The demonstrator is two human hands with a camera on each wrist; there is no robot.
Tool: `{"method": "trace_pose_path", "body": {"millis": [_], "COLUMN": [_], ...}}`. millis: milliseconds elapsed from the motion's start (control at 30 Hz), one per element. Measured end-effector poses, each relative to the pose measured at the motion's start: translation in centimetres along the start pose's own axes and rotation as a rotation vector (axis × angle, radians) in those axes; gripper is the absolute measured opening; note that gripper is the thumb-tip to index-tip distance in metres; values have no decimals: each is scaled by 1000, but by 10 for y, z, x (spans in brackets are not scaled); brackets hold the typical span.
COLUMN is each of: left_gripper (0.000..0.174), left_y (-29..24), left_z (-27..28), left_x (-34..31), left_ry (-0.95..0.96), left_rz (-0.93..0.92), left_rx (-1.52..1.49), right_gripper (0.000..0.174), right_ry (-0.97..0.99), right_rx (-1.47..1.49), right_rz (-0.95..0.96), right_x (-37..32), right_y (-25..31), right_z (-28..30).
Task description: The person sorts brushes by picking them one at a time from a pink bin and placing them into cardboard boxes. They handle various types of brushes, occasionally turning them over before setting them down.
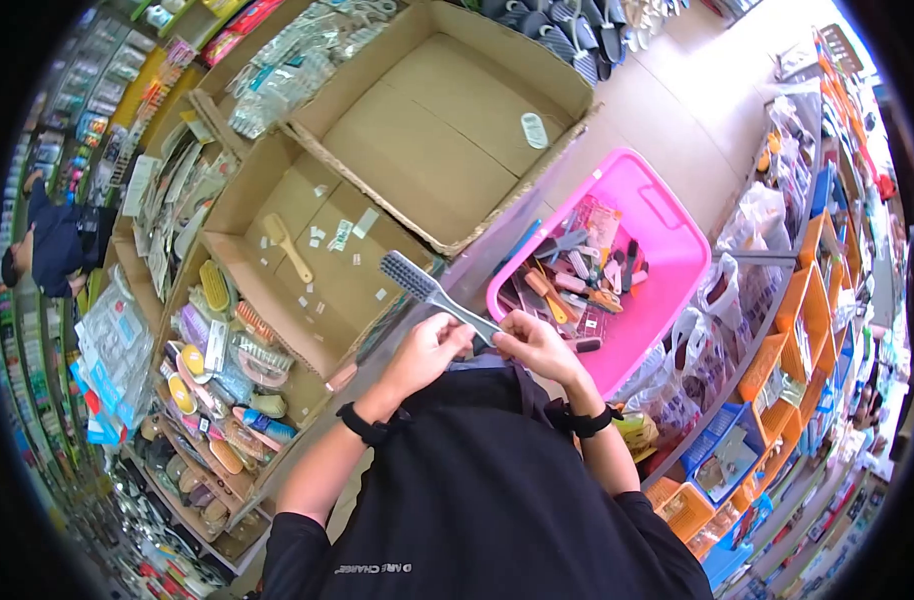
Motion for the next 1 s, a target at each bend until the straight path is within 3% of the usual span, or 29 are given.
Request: {"method": "trace_pose_path", "body": {"millis": [167,333,400,533,700,833,900,1000], "left_gripper": [25,27,30,31,35,39,39,35], "left_y": [3,-31,-30,-33,-18,4,21,32], "left_z": [41,90,143,247,320,349,369,388], "left_x": [-15,-18,-2,34,77,97,106,110], "left_ry": [-130,-350,-414,-410,-500,-530,-648,-679], "left_rz": [-106,-128,-138,37,119,146,82,123], "left_rx": [-230,-209,-81,134,112,228,185,71], "right_gripper": [21,28,30,30,30,30,31,32], "right_ry": [23,-11,-73,-124,-250,-327,-347,-311], "right_rx": [-378,-391,-381,-402,-389,-327,-278,-216], "right_rz": [84,174,222,92,-93,-183,-194,-213], "right_x": [23,46,45,32,-5,-30,-39,-44], "right_y": [58,80,85,67,41,15,4,-6], "right_z": [-29,-67,-74,-70,-61,-58,-59,-57]}}
Point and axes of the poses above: each hand's wrist, its own x-axis towards the middle knuckle, its own z-axis out of the back of the hand, y = z × x, the point moved 2 cm from there along x, towards the middle knuckle, and after that the axes turned 15 degrees about -x, right-handed, at the moved point
